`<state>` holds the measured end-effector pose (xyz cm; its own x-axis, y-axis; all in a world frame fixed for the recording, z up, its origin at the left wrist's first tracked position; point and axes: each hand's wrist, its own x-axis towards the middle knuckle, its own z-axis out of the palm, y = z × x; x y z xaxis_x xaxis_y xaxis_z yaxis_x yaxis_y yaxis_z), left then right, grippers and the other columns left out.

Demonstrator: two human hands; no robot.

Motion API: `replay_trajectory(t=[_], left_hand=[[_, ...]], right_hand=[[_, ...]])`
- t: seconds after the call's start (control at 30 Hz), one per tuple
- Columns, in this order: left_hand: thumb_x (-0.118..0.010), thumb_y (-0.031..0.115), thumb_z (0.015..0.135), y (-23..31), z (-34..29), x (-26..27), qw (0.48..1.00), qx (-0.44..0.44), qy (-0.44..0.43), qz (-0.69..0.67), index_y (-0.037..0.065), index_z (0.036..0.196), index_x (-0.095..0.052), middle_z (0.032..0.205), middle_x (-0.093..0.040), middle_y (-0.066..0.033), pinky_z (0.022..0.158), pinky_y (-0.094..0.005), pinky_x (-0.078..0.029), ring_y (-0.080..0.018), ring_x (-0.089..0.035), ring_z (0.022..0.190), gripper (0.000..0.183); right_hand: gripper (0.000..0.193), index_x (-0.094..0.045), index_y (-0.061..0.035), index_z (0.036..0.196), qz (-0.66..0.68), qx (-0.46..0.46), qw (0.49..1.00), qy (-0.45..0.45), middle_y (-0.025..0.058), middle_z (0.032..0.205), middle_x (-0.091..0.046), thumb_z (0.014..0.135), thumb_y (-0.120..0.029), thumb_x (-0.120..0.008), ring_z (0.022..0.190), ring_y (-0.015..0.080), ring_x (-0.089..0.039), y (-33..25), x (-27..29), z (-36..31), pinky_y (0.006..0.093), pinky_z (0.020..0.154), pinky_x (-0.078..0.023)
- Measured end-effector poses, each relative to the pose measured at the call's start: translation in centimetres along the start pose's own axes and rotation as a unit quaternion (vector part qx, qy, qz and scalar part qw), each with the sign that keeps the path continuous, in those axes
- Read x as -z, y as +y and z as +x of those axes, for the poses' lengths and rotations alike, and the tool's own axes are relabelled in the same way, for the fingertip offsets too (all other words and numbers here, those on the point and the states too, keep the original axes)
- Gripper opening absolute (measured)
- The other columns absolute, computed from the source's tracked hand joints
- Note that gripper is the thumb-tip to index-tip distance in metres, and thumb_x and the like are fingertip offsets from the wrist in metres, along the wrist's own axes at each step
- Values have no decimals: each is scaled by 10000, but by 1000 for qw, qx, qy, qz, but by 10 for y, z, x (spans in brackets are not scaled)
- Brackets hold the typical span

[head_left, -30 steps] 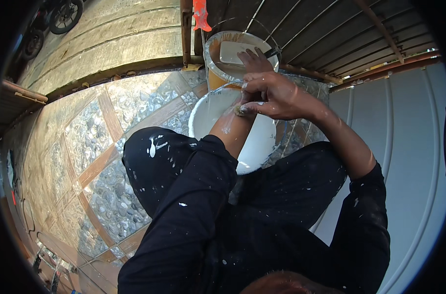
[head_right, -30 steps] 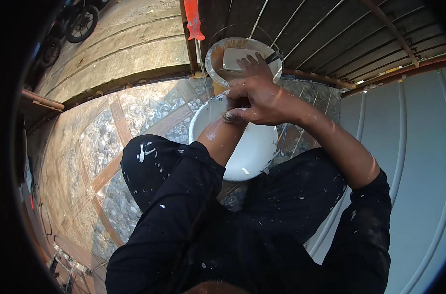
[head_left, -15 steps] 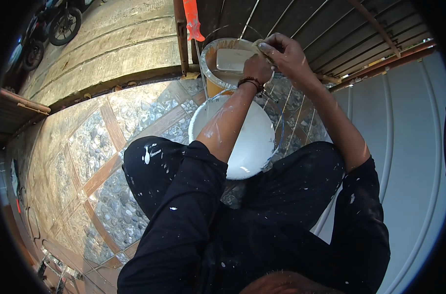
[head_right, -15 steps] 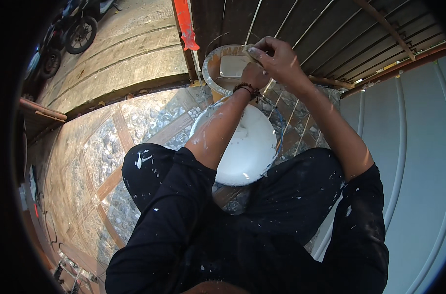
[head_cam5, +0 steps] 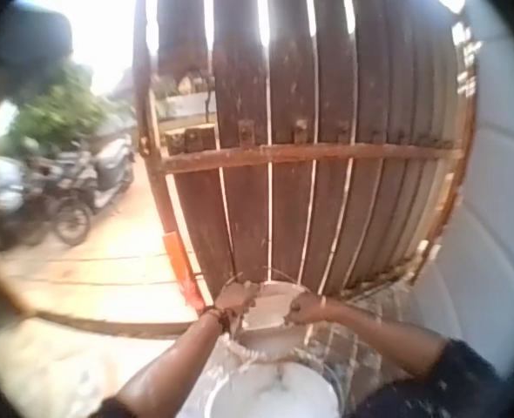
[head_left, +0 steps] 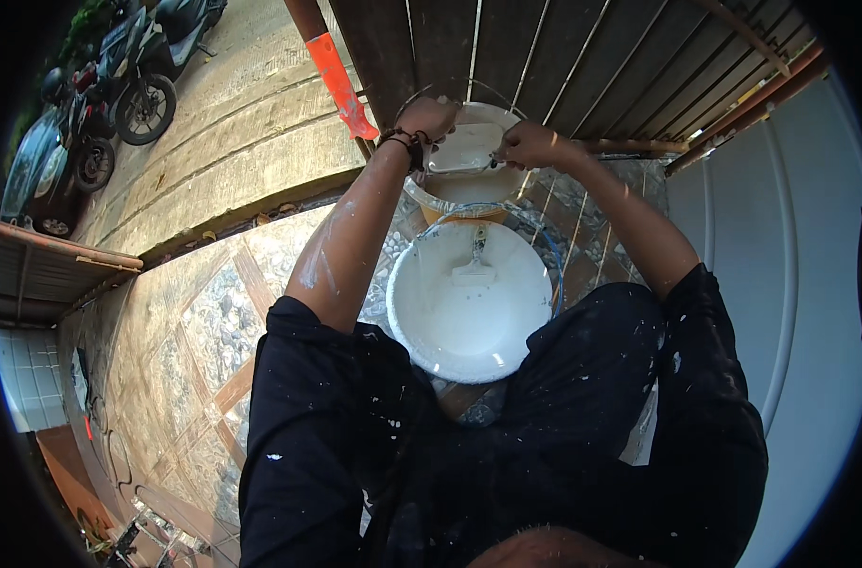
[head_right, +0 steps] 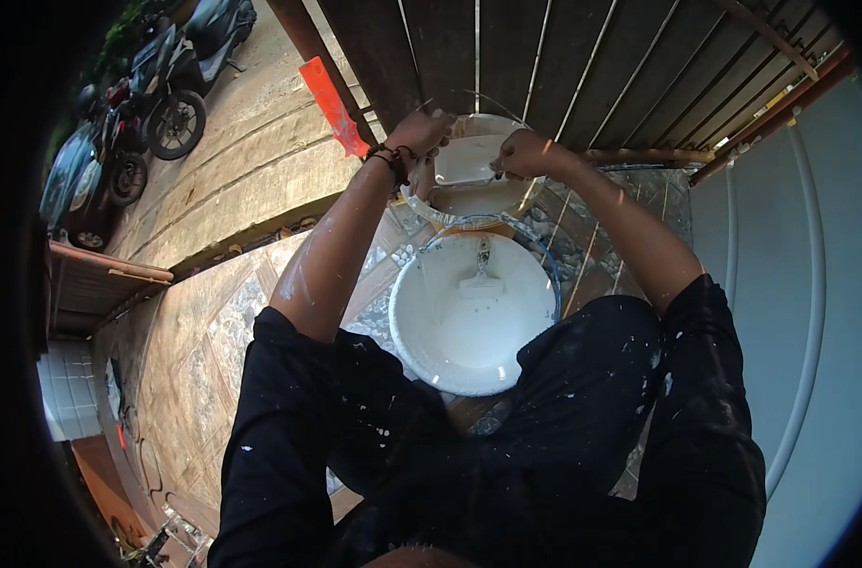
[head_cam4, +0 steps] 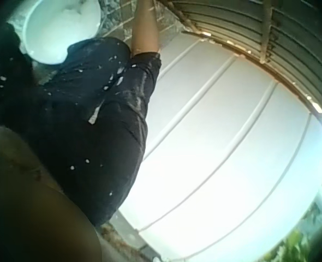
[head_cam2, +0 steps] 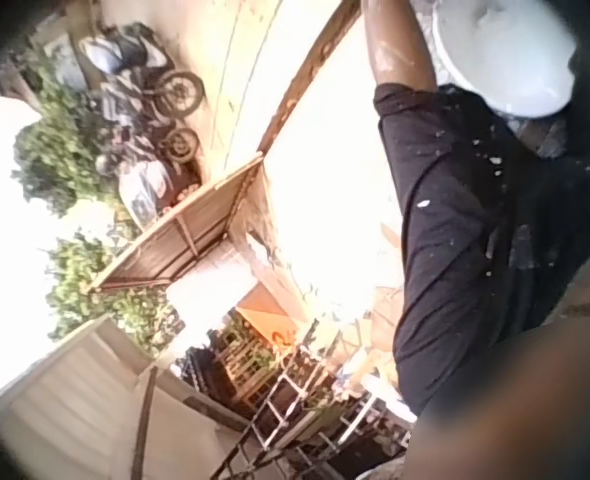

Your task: Mixing white paint in a bucket and cleaning painting tools.

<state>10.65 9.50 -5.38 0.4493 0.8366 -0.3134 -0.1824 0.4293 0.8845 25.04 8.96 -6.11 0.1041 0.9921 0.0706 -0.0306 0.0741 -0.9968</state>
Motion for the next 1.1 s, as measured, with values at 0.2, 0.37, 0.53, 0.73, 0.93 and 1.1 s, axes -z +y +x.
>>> replay_trajectory(t=[0.2, 0.37, 0.53, 0.73, 0.93, 1.1], left_hand=[[-563, 514, 966, -10, 27, 74, 943, 69, 89, 314, 42, 1063, -721, 884, -720, -74, 774, -384, -540, -176, -654, 863, 507], [-577, 395, 937, -27, 38, 97, 716, 33, 130, 685, 53, 1070, -757, 1086, -733, -193, 910, -427, -554, -335, -711, 1043, 409], [-616, 320, 919, -64, 21, 102, 612, -23, 89, 785, 54, 942, -768, 971, -743, -174, 844, -427, -574, -320, -725, 968, 308], [-667, 183, 842, -99, 12, 111, 553, 26, 99, 827, 92, 893, -784, 984, -754, -132, 803, -397, -581, -278, -729, 976, 157], [-680, 254, 866, -130, 79, 100, 509, -17, 100, 855, 121, 927, -787, 991, -756, -111, 782, -378, -577, -278, -730, 969, 182], [-651, 317, 906, -162, 117, 114, 559, 13, 97, 824, 128, 1042, -774, 1057, -751, -111, 799, -377, -567, -278, -725, 1007, 264]], right_hand=[[274, -731, -11, 1068, -447, -161, 819, -324, 67, 881, -730, 935, -235, -647, 771, 142, -665, 63, 34, 12, 311, 715, -537], [291, -742, -16, 983, -437, -173, 712, -522, 85, 884, -738, 898, -288, -687, 746, 172, -680, 155, -15, 23, 324, 682, -555], [309, -730, -12, 1080, -508, -275, 571, -583, 103, 982, -744, 934, -264, -626, 815, 188, -687, 263, -47, 32, 353, 774, -547], [300, -709, -9, 1108, -411, -274, 709, -503, 99, 965, -715, 971, -260, -616, 783, 193, -657, 254, -39, 21, 334, 678, -529], [277, -657, 25, 1057, 28, -386, 809, -442, 117, 930, -696, 1058, -206, -504, 754, 191, -689, 85, -2, 22, 275, 625, -545], [394, -641, 14, 1215, 162, -182, 897, -369, 154, 1115, -697, 1062, -328, -518, 1039, 236, -697, 9, -27, -55, 332, 880, -573]])
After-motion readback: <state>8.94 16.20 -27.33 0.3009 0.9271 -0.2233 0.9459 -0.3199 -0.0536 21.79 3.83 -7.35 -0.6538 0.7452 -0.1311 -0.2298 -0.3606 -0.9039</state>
